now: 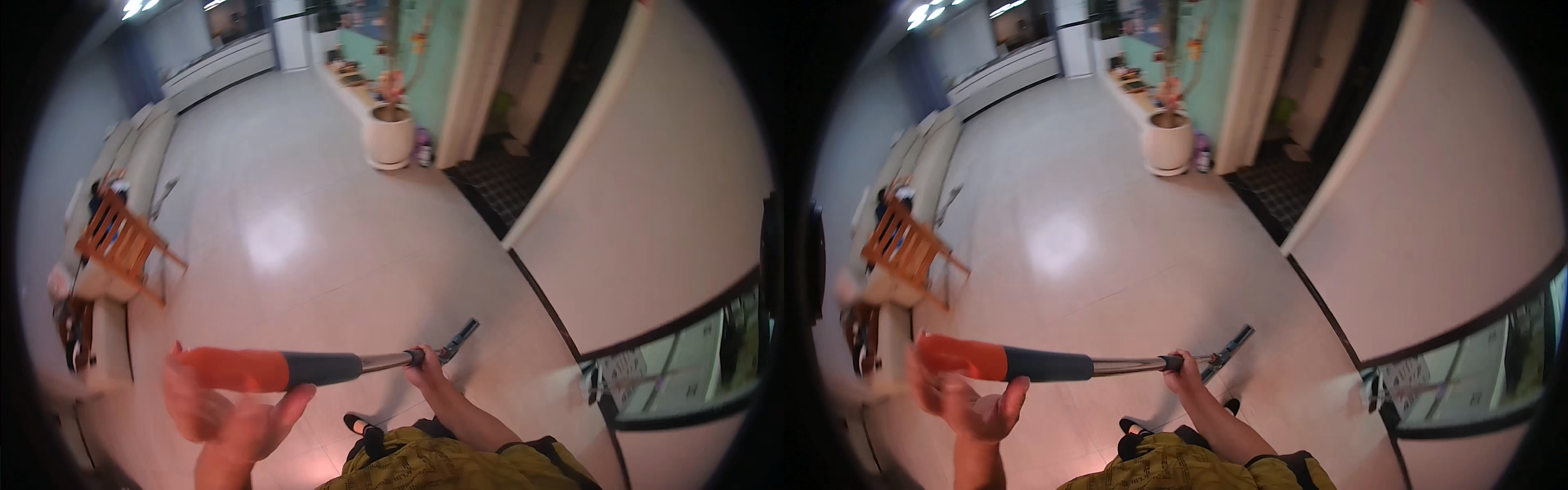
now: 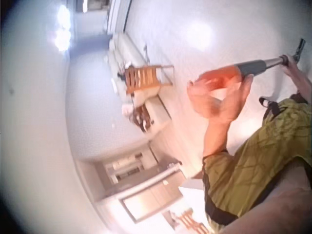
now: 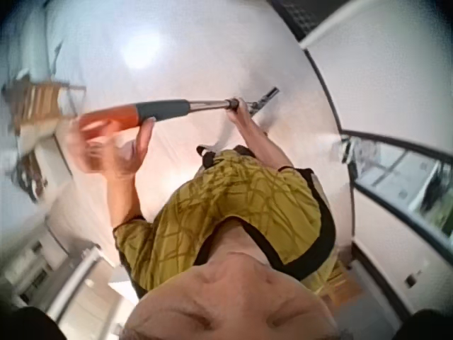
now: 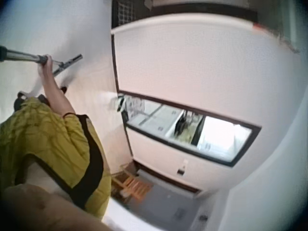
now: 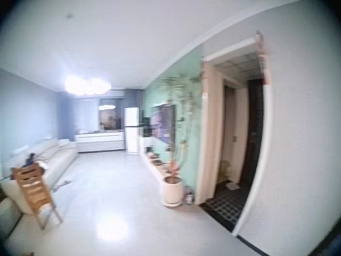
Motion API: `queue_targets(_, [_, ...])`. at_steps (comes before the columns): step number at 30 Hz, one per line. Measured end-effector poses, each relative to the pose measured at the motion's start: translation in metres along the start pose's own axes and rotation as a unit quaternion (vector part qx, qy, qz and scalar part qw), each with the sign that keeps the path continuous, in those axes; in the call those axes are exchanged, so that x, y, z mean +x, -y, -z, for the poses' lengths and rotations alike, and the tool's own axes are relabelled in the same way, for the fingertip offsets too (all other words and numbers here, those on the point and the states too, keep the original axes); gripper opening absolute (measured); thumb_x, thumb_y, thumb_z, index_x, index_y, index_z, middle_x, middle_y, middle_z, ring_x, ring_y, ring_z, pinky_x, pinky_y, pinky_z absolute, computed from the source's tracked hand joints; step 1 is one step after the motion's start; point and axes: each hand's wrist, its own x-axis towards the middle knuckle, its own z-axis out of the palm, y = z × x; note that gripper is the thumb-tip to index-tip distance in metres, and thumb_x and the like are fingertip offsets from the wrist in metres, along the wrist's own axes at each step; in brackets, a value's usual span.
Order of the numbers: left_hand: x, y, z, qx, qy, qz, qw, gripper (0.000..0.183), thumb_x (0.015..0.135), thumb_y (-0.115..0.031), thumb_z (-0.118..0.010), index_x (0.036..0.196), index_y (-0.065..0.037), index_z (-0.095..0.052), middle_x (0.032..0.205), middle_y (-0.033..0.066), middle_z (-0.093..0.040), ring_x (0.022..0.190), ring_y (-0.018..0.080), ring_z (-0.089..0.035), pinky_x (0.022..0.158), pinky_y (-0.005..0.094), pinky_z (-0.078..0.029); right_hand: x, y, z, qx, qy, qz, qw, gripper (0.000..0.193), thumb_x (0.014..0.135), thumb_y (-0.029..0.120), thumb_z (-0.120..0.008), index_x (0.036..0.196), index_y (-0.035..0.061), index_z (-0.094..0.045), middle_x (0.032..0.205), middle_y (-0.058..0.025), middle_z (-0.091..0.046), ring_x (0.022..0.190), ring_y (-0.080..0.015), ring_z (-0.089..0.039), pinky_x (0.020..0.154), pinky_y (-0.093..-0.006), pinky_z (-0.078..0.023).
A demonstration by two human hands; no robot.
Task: The person sweeps debris into a dustpan and empties it into a trash bin. They then switch to a mop and clean the tiled floor in the dining and living areas, moving around furniture and a table.
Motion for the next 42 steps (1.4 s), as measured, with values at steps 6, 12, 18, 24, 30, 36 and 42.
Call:
queue_targets(6, [0.047,-0.149,-0.151,-0.694,0.145,0.328,0.624,0.058,0.063,-0.017,-0.067,0.107,0.001,-0.035,0.1,0.0107,-0.044,0.087,0.015,-0.045,0.068,0.0265,-0.04,-0.024,0.121,0.013,0.168,0.046,0.056,0.983,0.007,0.067,0.004,-0.049,0.07,0.0062,-0.043,0.064,-0.0039,-0.048,0.059,-0.0168,-0.049,0.057,-0.0307,-0.044])
queue_targets(12, [0.101,-0.273,-0.243,-0.728,0.209,0.29,0.586,0.028,0.074,-0.026,-0.056,0.07,-0.005,-0.038,0.059,0.0043,-0.044,0.057,0.0107,-0.041,0.057,0.0254,-0.035,-0.042,0.214,0.003,0.257,0.054,0.11,0.959,0.01,0.069,0.011,-0.053,0.068,0.0056,-0.045,0.064,-0.0057,-0.052,0.06,-0.0187,-0.053,0.055,-0.0293,-0.046])
queue_targets(18, [0.147,-0.365,-0.299,-0.783,0.273,0.226,0.512,0.011,0.067,0.001,-0.046,0.064,-0.005,-0.038,0.053,0.0031,-0.041,0.047,0.009,-0.037,0.047,0.0206,-0.031,-0.041,0.314,0.017,0.267,0.064,0.179,0.945,0.012,0.072,0.016,-0.051,0.067,0.0051,-0.048,0.06,-0.0063,-0.054,0.052,-0.0175,-0.053,0.049,-0.0267,-0.048])
queue_targets(24, [0.171,-0.442,-0.36,-0.801,0.379,0.13,0.444,0.012,0.066,-0.003,-0.057,0.064,-0.006,-0.046,0.058,-0.002,-0.044,0.053,0.0061,-0.04,0.048,0.0201,-0.033,-0.003,0.414,0.056,0.217,0.056,0.264,0.938,0.017,0.076,0.019,-0.045,0.071,0.0035,-0.05,0.061,-0.0056,-0.055,0.051,-0.0136,-0.054,0.039,-0.0192,-0.046])
queue_targets(30, [0.202,-0.508,-0.402,-0.813,0.409,0.114,0.398,0.032,0.069,-0.015,-0.063,0.049,-0.006,-0.04,0.047,-0.0062,-0.037,0.045,0.0028,-0.031,0.041,0.0195,-0.026,-0.016,0.482,0.058,0.236,0.058,0.327,0.913,0.018,0.078,0.02,-0.041,0.072,0.0042,-0.049,0.06,-0.005,-0.053,0.051,-0.0135,-0.053,0.039,-0.0179,-0.045])
queue_targets(36, [0.206,-0.568,-0.445,-0.812,0.453,0.074,0.361,0.029,0.069,-0.015,-0.062,0.052,-0.006,-0.041,0.049,-0.0048,-0.038,0.046,0.0039,-0.033,0.041,0.02,-0.026,-0.037,0.531,0.062,0.395,0.005,0.331,0.857,0.019,0.078,0.018,-0.04,0.071,0.002,-0.049,0.059,-0.0065,-0.052,0.05,-0.016,-0.052,0.039,-0.0197,-0.046])
queue_targets(42, [0.203,-0.631,-0.472,-0.757,0.52,0.088,0.387,0.018,0.07,-0.012,-0.057,0.06,-0.007,-0.043,0.053,-0.0011,-0.043,0.049,0.0066,-0.04,0.044,0.0204,-0.031,-0.031,0.575,0.102,0.423,0.029,0.306,0.852,0.019,0.077,0.017,-0.041,0.07,0.001,-0.048,0.058,-0.0079,-0.052,0.049,-0.0173,-0.053,0.041,-0.0208,-0.047])
